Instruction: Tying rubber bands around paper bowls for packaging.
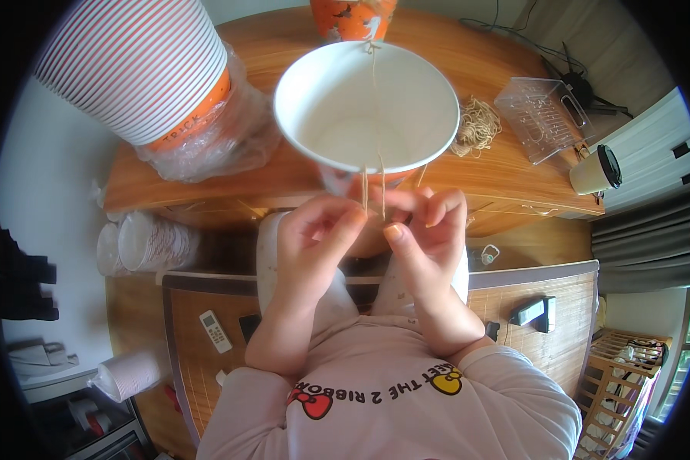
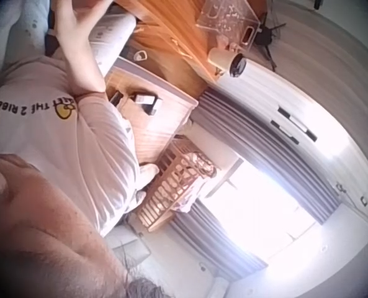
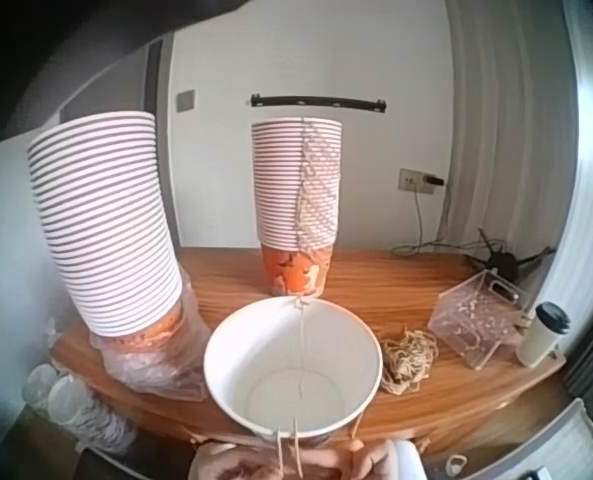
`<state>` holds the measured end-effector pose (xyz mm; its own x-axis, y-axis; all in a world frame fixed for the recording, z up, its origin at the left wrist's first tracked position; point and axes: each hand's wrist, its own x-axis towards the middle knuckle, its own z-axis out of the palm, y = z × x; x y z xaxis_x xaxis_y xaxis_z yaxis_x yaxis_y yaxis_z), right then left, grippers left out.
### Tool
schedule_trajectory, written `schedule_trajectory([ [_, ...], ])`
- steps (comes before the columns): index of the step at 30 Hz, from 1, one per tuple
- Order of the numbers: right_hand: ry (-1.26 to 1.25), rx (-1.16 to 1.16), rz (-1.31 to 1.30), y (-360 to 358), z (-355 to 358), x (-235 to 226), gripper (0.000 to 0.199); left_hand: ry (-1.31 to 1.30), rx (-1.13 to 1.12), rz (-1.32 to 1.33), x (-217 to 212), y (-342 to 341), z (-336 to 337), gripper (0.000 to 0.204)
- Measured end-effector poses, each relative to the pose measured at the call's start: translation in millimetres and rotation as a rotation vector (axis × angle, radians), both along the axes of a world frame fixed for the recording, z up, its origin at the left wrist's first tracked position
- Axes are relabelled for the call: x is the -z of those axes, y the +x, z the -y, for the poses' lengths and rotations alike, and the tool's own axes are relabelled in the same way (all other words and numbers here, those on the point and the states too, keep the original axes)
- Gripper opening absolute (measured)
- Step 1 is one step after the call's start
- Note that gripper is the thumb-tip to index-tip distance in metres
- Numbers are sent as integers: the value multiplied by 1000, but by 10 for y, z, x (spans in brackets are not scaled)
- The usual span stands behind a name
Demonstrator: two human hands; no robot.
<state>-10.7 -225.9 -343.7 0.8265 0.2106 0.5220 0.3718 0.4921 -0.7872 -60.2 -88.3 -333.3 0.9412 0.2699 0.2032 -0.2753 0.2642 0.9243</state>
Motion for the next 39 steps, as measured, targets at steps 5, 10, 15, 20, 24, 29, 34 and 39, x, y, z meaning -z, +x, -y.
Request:
schedule_trajectory([
  [5, 58, -42, 24, 6, -44, -32, 35, -136, 83, 41, 39, -17, 17, 13],
  [10, 126, -142, -78, -39, -42, -60, 31, -108, 109, 104, 94, 12, 56, 14],
  [15, 175, -196, -99, 19, -17, -16, 31, -152, 101, 117, 89, 47, 93, 13],
  [20, 218, -188, -77, 38, 7, -21, 33, -141, 93, 87, 31, 59, 117, 16],
  [24, 256, -169, -60, 33, 85, -13, 36, -318, 129, -19, 5, 64, 101, 13],
  [29, 514, -446, -116, 160, 169, 19, 35, -380, 72, -81, -125, 104, 140, 15],
  [34, 605, -570, -198, 244, 259, 23, 34, -321, -29, -138, -182, 139, 191, 13],
  [39, 533, -605, -122, 318, 301, 17, 31, -335, -40, -124, -213, 175, 207, 14],
])
